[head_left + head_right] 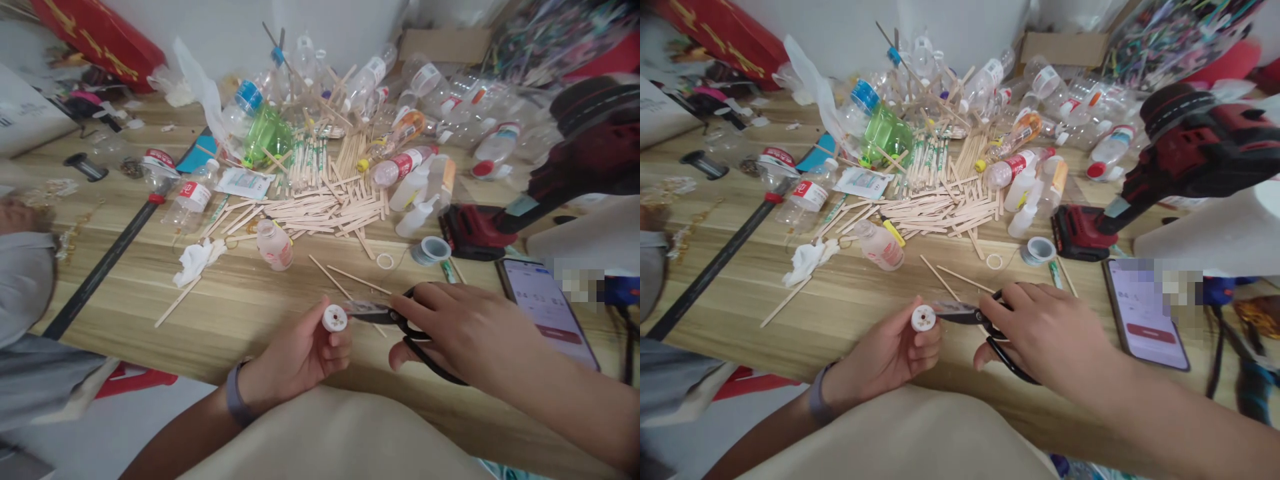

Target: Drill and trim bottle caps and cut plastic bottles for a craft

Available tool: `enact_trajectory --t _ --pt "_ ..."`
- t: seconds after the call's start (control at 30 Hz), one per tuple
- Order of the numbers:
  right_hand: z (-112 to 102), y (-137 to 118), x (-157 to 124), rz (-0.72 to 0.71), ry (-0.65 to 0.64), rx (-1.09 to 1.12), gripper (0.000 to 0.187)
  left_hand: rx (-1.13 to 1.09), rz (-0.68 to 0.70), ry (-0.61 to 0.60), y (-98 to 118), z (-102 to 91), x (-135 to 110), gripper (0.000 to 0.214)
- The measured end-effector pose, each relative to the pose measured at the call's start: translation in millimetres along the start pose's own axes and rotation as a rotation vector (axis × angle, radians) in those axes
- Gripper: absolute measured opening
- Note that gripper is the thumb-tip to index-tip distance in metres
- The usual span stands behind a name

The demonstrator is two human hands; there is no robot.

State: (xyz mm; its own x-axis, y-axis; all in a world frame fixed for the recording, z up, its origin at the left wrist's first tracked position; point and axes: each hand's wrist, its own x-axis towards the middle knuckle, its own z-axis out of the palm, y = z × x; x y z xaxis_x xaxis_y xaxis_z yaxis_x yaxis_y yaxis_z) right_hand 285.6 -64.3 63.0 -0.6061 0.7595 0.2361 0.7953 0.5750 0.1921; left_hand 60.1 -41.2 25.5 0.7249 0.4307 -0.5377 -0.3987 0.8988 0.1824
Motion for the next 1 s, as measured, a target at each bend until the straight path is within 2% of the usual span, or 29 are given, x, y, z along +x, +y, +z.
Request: enact_trajectory --t 0.17,0.33,0.43,0.6,0.77,0.93,1.0 --pt "2 -8 -3 0.006 -0.043 0.055 0.066 0.075 0.095 0.083 -3 5.9 -1 0.04" --pt "-3 -12 0 -0.013 -0.008 -0.009 0.065 0.125 0.133 0.138 -4 8.6 -2 0.035" --pt "-6 -14 1 -0.032 -0.012 -0.063 0.064 0.127 0.119 0.124 -4 6.8 -2 0.035" --pt "-9 -14 0 -0.085 -0.022 -0.152 0.056 0.06 0.018 0.012 -5 2.8 -2 0.038" --pt "-9 -15 -2 -0.125 -0.015 -0.174 0.051 0.044 -0.045 -0.012 -4 1.9 -4 0.042" --pt "2 -14 -7 -0.061 0.031 -0.044 0.054 0.035 -0.105 -0.034 -5 0.8 -4 0.046" --pt "8 -10 -9 0.002 0.035 -0.023 0.049 0.104 -0.042 0.019 -4 -0.9 -5 0.04"
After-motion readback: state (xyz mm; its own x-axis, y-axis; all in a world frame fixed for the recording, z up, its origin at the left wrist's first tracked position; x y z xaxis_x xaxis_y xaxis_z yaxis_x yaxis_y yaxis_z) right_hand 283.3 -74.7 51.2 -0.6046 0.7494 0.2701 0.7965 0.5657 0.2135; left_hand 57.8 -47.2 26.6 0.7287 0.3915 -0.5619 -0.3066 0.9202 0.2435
